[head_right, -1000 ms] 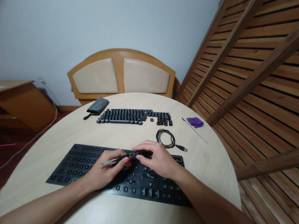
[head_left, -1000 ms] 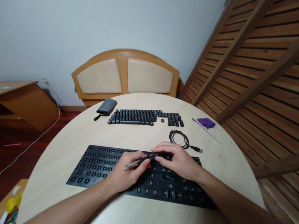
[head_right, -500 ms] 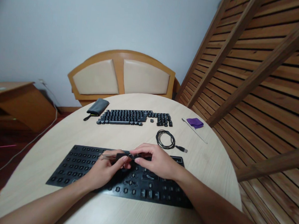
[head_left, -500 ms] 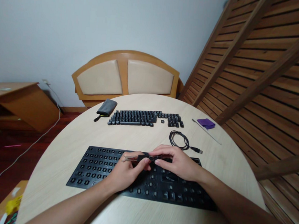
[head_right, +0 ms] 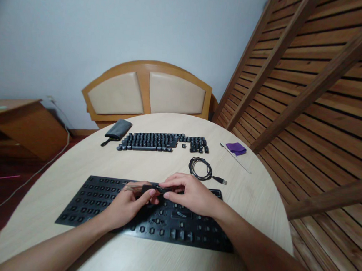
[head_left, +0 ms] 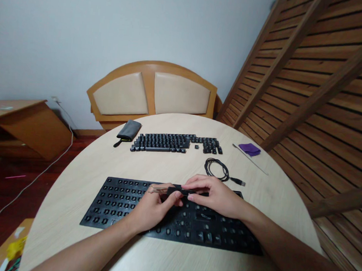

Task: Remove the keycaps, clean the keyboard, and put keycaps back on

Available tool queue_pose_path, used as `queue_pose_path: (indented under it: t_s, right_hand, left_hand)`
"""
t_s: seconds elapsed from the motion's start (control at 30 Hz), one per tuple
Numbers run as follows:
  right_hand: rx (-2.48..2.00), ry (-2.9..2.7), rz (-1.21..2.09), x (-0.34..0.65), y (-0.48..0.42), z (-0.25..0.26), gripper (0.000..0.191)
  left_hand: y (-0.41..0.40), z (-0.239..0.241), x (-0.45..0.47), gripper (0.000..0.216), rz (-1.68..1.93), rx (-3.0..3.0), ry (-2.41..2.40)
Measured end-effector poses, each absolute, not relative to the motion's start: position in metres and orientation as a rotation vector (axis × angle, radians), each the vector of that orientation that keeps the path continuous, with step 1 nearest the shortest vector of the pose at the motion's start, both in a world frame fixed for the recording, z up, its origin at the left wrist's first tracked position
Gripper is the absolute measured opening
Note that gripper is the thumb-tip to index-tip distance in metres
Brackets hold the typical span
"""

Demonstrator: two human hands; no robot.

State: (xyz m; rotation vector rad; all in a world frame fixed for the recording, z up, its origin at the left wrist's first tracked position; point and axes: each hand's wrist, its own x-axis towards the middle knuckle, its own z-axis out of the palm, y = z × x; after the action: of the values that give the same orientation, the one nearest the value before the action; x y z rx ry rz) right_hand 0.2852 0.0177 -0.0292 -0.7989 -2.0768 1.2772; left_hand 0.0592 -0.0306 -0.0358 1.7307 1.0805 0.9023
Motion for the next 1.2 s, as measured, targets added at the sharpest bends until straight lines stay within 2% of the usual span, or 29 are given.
queue_pose_path:
  t_s: [0.27,0.43,0.8,1.03,1.2]
  right_hand:
    - [-0.795,-2.106,1.264,0.286,0.015,-0.028,0.035]
    - [-0.963,-2.045,1.12,0.289,0.022,-0.035,0.023]
    - [-1.375,-2.349,0.229,0.286,0.078,-0.013,0.017]
    - [-1.701,-2.326,0.147,0.257,0.122,-0.007,0.023]
    - [-1.748,-2.322,0.131,0.246,0.128,-0.021,0.021]
  left_hand:
    - [-0.031,-0.034,0.06,0.04,0.958,1.647,1.071]
    - [-0.027,-0.033,0.058,0.045,1.032,1.662,1.176]
    - [-0.027,-0.031,0.06,0.044,0.955,1.704,1.173]
    - [-0.026,-0.032,0.059,0.043,0.95,1.686,1.167]
    - [-0.026,-0.034,0.059,0.043,0.953,1.659,1.167]
